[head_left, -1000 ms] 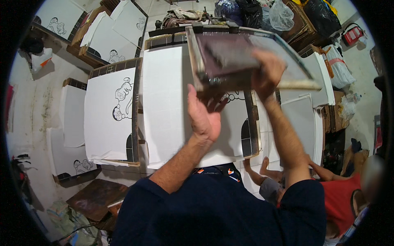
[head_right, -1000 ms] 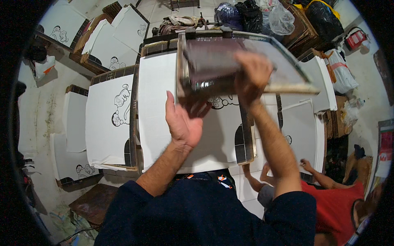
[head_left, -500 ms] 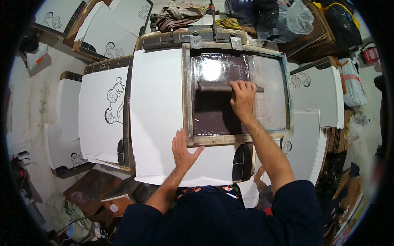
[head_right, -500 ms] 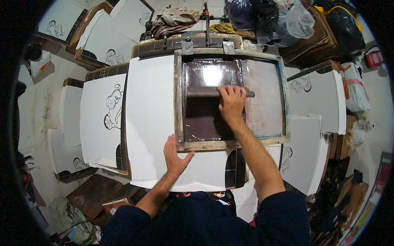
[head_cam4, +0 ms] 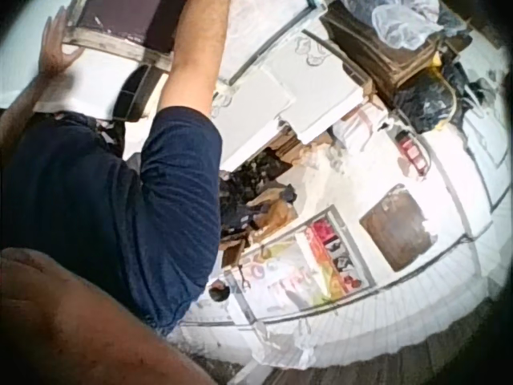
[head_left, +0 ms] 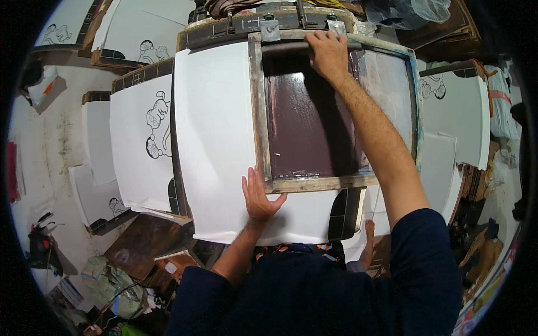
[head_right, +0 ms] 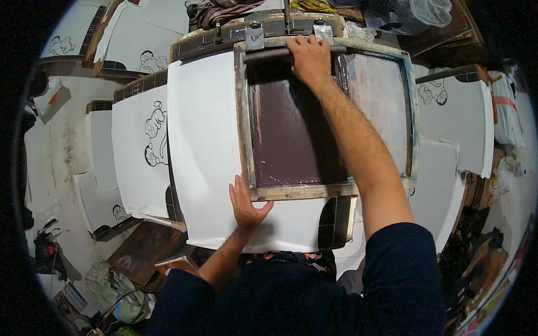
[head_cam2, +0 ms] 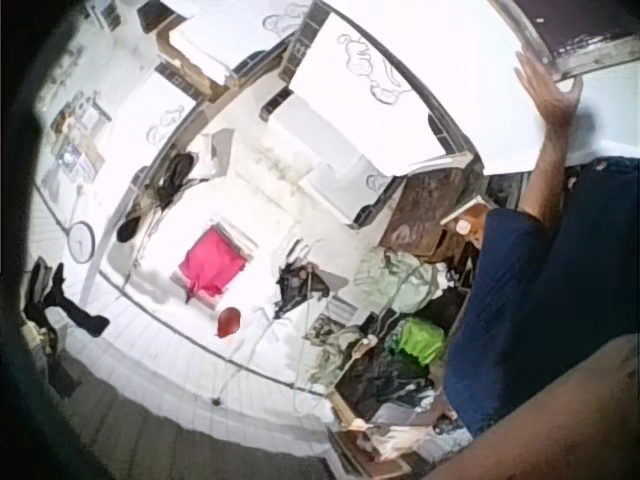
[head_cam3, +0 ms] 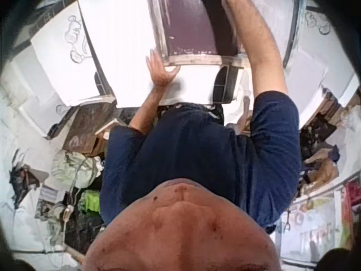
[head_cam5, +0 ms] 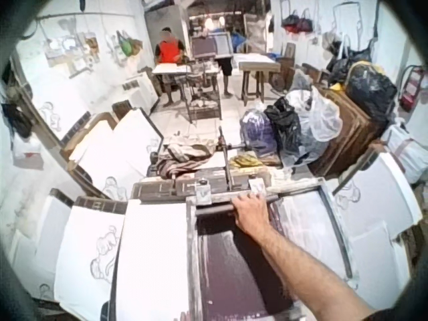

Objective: The person performs screen printing on white fabric using a squeegee and a screen frame. They repeatedly pull ink across the screen, lift the frame to reveal a printed design, and place new fabric sheets under the screen to continue the process.

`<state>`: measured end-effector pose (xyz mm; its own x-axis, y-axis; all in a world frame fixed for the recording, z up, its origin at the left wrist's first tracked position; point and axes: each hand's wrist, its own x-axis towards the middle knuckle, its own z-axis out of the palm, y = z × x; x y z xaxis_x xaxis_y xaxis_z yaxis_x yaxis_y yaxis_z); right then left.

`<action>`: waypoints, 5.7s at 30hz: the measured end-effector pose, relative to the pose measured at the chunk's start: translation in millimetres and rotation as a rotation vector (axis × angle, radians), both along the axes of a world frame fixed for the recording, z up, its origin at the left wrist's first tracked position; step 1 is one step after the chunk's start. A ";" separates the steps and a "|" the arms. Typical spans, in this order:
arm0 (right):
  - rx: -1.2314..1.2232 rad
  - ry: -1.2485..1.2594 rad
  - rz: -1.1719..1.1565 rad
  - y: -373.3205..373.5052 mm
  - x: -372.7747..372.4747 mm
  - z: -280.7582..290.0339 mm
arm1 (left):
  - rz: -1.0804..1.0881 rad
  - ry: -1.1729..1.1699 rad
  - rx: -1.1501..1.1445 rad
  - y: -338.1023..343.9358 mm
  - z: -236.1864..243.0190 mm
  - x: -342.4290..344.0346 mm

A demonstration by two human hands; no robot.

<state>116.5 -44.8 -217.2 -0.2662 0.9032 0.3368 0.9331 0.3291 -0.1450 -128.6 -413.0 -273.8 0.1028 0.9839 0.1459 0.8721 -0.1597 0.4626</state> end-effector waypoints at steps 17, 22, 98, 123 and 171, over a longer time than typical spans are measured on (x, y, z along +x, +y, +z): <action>-0.028 -0.015 0.129 -215.9 8.3 19.1 | 0.020 -0.013 -0.049 -0.3 1.4 0.2; 0.010 0.112 0.126 -176.0 7.9 17.7 | 0.019 0.019 -0.071 -0.6 1.1 0.9; -0.222 0.011 -0.085 -241.5 -10.3 33.9 | 0.004 -0.022 -0.017 0.5 1.7 -0.5; -0.010 0.011 0.041 -303.6 -7.6 22.7 | 0.036 -0.093 -0.025 2.8 3.8 0.8; -0.320 0.055 0.084 53.9 29.8 30.1 | 0.242 -0.518 -0.186 3.1 44.6 11.9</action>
